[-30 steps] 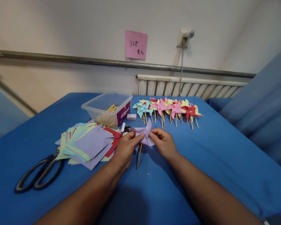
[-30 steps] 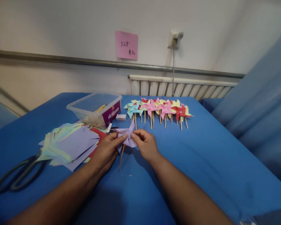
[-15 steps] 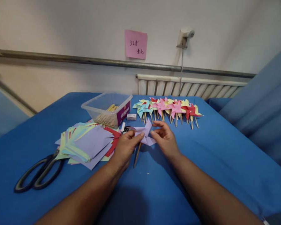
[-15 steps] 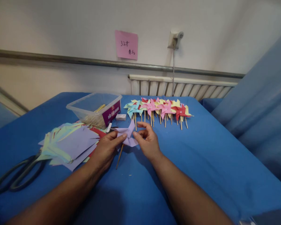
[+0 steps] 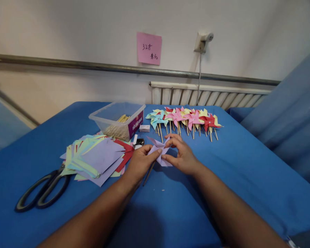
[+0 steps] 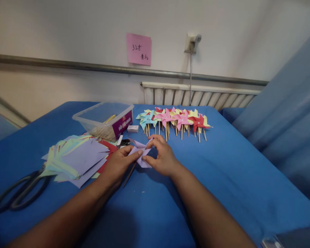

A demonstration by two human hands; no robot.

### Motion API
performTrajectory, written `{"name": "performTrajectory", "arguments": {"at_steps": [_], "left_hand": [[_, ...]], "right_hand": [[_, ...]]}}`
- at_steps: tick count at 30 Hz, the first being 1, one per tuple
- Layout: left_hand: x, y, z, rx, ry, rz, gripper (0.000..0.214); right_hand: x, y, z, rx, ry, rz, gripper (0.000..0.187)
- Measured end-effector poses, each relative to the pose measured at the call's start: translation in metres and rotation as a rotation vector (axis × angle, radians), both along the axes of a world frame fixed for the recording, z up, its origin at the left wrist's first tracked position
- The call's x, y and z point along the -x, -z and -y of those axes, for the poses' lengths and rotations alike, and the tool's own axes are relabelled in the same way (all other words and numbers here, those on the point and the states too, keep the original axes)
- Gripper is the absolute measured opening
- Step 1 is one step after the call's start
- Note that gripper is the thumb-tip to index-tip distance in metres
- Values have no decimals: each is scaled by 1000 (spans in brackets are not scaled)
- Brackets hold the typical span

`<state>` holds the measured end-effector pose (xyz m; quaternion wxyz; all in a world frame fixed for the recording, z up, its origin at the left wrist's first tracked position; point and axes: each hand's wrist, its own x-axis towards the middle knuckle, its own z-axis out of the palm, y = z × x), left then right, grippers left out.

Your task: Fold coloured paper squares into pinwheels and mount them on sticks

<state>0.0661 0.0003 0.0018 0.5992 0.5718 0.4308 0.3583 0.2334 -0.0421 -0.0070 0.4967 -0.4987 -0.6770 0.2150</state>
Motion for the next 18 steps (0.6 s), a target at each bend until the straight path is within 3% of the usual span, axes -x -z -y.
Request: {"name": "performTrajectory", "arguments": {"at_steps": [9, 18], "left_hand": [[1, 3, 1, 93, 68, 61, 31], [-1, 3, 5, 273, 105, 182, 26]], "right_hand": [[-5, 11, -9, 235, -266, -445, 19], [-3, 10, -8, 326, -309, -679, 18]]}}
